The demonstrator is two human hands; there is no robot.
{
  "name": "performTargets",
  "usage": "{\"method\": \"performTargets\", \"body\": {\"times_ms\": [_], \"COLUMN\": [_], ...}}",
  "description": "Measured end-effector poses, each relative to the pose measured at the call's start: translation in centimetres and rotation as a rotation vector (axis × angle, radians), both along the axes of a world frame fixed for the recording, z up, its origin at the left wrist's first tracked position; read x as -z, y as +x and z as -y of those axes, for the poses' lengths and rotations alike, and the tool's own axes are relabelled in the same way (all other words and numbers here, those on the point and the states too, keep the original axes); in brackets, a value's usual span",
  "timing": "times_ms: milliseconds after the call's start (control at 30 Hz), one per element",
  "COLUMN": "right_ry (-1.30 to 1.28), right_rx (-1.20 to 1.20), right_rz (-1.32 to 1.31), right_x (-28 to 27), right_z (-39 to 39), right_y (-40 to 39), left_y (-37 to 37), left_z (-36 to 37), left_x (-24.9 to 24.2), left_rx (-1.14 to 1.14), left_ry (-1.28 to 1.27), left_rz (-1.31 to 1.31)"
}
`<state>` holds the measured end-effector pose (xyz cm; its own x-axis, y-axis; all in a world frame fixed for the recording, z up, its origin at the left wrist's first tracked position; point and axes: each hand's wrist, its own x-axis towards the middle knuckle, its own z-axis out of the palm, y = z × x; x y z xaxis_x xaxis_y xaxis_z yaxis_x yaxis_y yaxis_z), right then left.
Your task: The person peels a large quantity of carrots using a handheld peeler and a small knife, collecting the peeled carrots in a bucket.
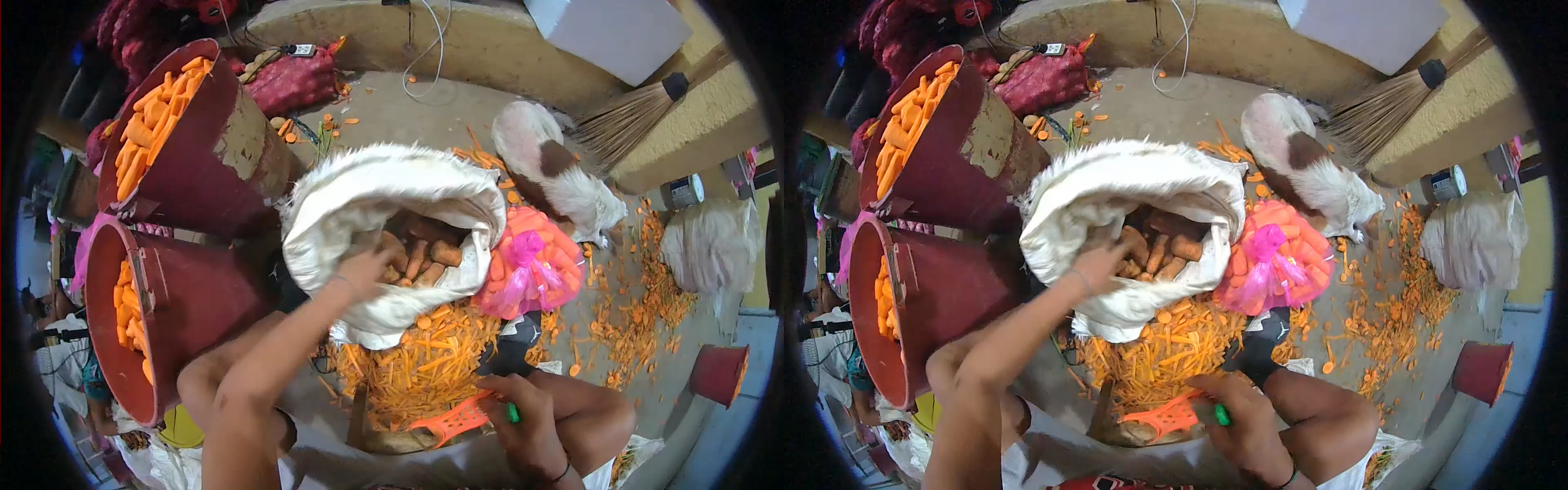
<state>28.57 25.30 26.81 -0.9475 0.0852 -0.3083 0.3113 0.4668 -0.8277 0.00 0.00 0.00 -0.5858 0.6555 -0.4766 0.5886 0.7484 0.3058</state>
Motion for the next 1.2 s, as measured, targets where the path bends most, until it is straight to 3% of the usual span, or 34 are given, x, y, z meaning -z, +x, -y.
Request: {"method": "performTargets", "body": {"times_ms": [67, 100, 167, 333, 367, 400, 433, 467, 500, 533, 633, 667, 700, 733, 800, 900, 967, 1100, 1200], "right_ry": [0.009, -0.033, 0.041, 0.038, 0.022, 0.027, 0.032, 0.043, 0.044, 0.045, 0.053, 0.055, 0.051, 0.052, 0.049, 0.039, 0.019, 0.108, 0.181], "right_rx": [0.033, 0.033, 0.029, -0.021, -0.027, -0.049, -0.073, -0.096, -0.094, -0.091, -0.085, -0.086, -0.086, -0.087, -0.1, -0.116, -0.083, -0.013, -0.053], "right_rz": [0.026, 0.003, -0.027, 0.031, 0.056, 0.06, 0.062, 0.064, 0.072, 0.079, -0.016, -0.065, -0.056, -0.049, -0.009, 0.059, 0.067, 0.095, 0.011], "right_x": [-0.4, -0.1, -0.2, 0.5, 0.1, -0.1, -0.4, -0.7, -1.2, -1.7, -1.2, -0.8, -0.6, -0.5, -0.8, -1.9, -1.6, -0.6, 0.6], "right_z": [0.0, 0.8, 0.5, 0.1, 0.3, 0.5, 0.5, 0.5, 0.5, 0.5, 0.1, -0.1, -0.2, -0.2, -0.4, -0.8, -0.8, -0.6, -1.0], "right_y": [-0.4, -0.1, -0.1, -0.4, -0.6, -0.7, -0.8, -0.8, -0.9, -1.0, -0.2, 0.3, 0.6, 0.8, 1.0, 1.0, 1.5, 2.3, 3.1], "left_y": [-1.9, -3.8, -5.6, -1.7, 0.4, 2.3, 4.4, 7.4, 9.6, 11.5, 11.5, 10.7, 9.2, 7.8, 4.6, 1.6, 1.2, 1.5, 0.4], "left_z": [1.6, 6.1, 5.9, -1.8, -3.6, -4.0, -5.1, -5.5, -6.5, -6.3, -7.4, -7.3, -7.9, -8.5, -8.6, -7.6, -7.7, -9.1, -7.7], "left_x": [1.1, -0.1, 0.2, -3.9, -4.8, -2.4, -3.6, -1.7, -3.6, -3.3, -3.5, -3.7, -5.9, -5.4, -3.2, 2.7, 3.9, 1.0, -1.8], "left_rx": [0.03, -0.027, -0.036, 0.055, 0.048, 0.153, 0.215, 0.18, 0.277, 0.369, 0.277, 0.078, -0.075, -0.146, -0.134, 0.16, 0.162, 0.195, -0.214], "left_ry": [0.041, -0.319, -0.375, -0.089, 0.156, 0.274, 0.259, 0.229, 0.113, 0.184, 0.108, 0.278, 0.249, 0.323, 0.394, 0.142, 0.014, -0.128, 0.247], "left_rz": [-0.083, 0.051, 0.247, 0.094, -0.052, -0.129, 0.101, 0.284, 0.228, 0.079, 0.269, 0.318, 0.346, 0.206, -0.058, -0.302, -0.195, -0.155, 0.04]}}
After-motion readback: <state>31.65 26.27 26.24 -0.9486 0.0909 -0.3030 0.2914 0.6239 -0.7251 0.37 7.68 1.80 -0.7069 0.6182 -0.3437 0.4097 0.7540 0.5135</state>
